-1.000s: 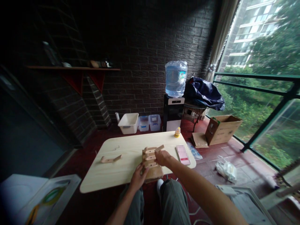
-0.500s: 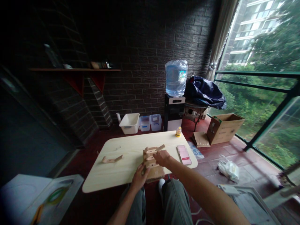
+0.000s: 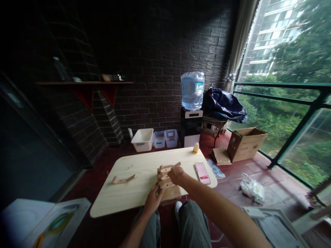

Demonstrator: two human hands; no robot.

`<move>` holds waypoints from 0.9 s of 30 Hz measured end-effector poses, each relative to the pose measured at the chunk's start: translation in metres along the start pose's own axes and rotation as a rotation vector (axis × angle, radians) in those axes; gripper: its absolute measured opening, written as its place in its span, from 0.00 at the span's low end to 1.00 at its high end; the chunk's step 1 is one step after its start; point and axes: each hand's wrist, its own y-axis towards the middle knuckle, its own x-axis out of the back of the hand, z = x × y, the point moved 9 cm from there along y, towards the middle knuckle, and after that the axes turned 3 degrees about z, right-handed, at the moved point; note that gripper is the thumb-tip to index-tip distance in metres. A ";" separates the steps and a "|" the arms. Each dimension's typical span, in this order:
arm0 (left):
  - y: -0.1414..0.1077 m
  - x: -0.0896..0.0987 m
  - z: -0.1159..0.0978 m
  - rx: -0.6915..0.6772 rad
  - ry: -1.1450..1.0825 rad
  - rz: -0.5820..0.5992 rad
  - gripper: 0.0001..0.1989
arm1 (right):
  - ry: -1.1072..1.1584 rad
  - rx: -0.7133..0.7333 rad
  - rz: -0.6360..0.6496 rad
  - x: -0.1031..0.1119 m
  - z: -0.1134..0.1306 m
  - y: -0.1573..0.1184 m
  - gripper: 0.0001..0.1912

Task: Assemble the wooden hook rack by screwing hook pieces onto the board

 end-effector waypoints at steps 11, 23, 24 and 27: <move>0.002 -0.001 0.003 0.015 0.045 0.031 0.23 | 0.037 0.058 -0.004 -0.020 -0.004 0.007 0.17; 0.000 0.002 -0.006 -0.032 0.051 0.002 0.23 | 0.071 -0.068 0.012 0.004 0.005 -0.003 0.22; -0.001 0.002 -0.005 -0.027 0.054 -0.003 0.23 | 0.065 -0.044 0.022 0.006 0.006 -0.004 0.21; -0.001 0.002 -0.001 -0.011 0.055 -0.010 0.23 | 0.035 0.033 0.033 0.010 0.007 -0.005 0.14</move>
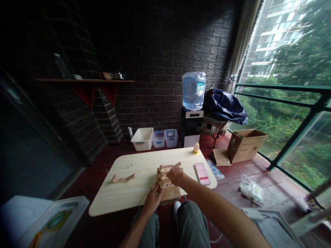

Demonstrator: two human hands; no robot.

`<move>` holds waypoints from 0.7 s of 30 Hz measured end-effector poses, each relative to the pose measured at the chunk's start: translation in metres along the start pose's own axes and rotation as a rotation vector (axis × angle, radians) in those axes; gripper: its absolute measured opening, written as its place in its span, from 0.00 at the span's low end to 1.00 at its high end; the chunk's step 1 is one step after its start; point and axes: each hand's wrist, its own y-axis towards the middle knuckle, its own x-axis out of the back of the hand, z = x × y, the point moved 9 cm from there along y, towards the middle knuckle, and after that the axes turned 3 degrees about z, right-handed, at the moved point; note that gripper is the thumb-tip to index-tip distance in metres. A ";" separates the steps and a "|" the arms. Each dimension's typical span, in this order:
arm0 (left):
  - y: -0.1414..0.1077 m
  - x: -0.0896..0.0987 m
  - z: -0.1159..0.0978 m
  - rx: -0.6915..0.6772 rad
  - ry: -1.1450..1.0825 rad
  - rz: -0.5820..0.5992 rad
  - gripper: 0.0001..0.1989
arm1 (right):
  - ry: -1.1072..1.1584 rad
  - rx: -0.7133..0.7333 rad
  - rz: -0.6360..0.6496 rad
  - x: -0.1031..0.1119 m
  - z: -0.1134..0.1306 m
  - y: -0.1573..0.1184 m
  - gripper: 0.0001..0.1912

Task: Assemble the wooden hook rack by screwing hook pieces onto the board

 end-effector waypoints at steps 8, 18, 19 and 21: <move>0.003 -0.006 0.007 0.041 -0.035 0.044 0.25 | -0.033 0.013 -0.034 -0.015 -0.014 0.005 0.14; 0.003 -0.006 0.004 0.037 -0.015 0.026 0.24 | -0.040 -0.073 -0.017 -0.008 -0.016 -0.001 0.17; 0.002 -0.006 0.003 0.026 -0.015 0.027 0.24 | -0.055 -0.069 -0.019 -0.005 -0.015 -0.003 0.16; 0.002 -0.005 -0.001 0.003 -0.014 0.027 0.24 | -0.076 -0.058 -0.037 0.005 -0.012 -0.006 0.15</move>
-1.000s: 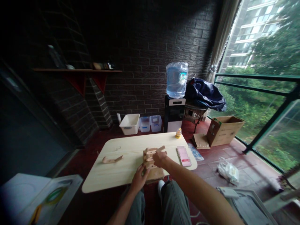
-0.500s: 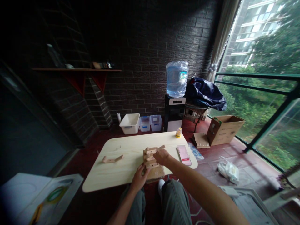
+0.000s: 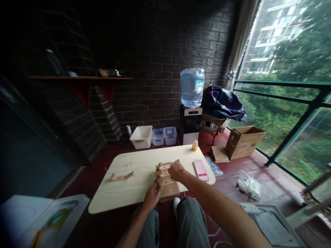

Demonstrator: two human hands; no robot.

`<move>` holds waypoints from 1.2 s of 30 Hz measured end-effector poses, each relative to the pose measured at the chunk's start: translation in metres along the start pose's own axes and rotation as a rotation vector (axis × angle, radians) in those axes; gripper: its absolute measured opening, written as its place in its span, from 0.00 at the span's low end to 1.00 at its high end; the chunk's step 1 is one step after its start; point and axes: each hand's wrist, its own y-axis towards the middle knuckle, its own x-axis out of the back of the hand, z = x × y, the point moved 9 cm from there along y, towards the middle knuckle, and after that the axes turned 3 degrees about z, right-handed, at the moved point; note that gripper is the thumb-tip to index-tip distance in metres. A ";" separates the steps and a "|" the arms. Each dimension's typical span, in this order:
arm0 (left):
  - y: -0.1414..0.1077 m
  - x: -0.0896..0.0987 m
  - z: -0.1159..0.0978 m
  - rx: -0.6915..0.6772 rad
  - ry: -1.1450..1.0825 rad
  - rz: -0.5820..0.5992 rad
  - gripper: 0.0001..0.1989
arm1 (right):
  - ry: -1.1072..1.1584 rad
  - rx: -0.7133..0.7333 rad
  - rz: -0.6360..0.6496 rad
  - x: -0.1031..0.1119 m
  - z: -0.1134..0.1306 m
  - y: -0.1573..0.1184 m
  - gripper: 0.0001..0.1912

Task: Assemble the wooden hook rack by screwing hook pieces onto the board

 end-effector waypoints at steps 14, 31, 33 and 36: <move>-0.003 0.010 -0.011 -0.019 -0.011 -0.031 0.22 | 0.153 0.051 -0.072 0.002 0.021 0.002 0.15; -0.001 0.006 -0.004 -0.013 -0.003 0.013 0.20 | 0.109 0.138 -0.058 0.003 0.033 0.003 0.12; -0.001 0.005 -0.003 -0.009 -0.001 0.014 0.21 | 0.106 0.112 -0.037 0.001 0.031 0.005 0.11; 0.000 0.006 -0.003 -0.013 -0.003 0.008 0.22 | 0.114 0.068 -0.011 -0.003 0.029 0.008 0.12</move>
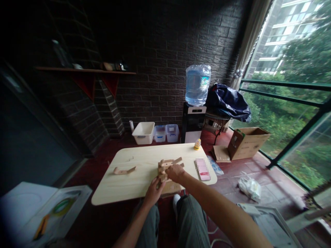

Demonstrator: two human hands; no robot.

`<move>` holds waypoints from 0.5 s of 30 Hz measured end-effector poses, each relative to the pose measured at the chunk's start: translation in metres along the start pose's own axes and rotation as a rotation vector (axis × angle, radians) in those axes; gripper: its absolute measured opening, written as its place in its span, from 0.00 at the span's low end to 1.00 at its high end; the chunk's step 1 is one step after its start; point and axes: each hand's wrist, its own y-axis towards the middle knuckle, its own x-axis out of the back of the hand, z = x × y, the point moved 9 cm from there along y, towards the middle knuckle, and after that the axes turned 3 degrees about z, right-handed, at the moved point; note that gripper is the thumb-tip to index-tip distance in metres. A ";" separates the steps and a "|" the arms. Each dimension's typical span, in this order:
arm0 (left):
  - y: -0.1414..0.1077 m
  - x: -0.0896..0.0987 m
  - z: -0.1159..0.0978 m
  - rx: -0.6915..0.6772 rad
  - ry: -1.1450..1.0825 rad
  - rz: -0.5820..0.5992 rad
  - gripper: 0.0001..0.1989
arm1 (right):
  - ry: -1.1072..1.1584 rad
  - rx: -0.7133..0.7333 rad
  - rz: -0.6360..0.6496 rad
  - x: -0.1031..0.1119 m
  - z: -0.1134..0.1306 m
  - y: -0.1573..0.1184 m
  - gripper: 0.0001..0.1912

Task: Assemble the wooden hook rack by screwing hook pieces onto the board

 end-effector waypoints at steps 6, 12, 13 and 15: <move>0.000 -0.001 -0.002 0.006 -0.005 0.015 0.22 | 0.014 -0.024 -0.021 -0.002 0.005 0.003 0.13; -0.002 0.001 -0.004 0.010 -0.018 0.007 0.22 | 0.019 -0.028 -0.046 0.007 -0.003 -0.003 0.14; -0.002 0.001 -0.004 0.014 -0.018 0.001 0.22 | 0.017 -0.033 -0.044 0.009 -0.007 -0.006 0.14; -0.002 0.003 -0.003 0.016 -0.021 -0.011 0.21 | 0.007 -0.041 -0.042 0.010 -0.015 -0.011 0.13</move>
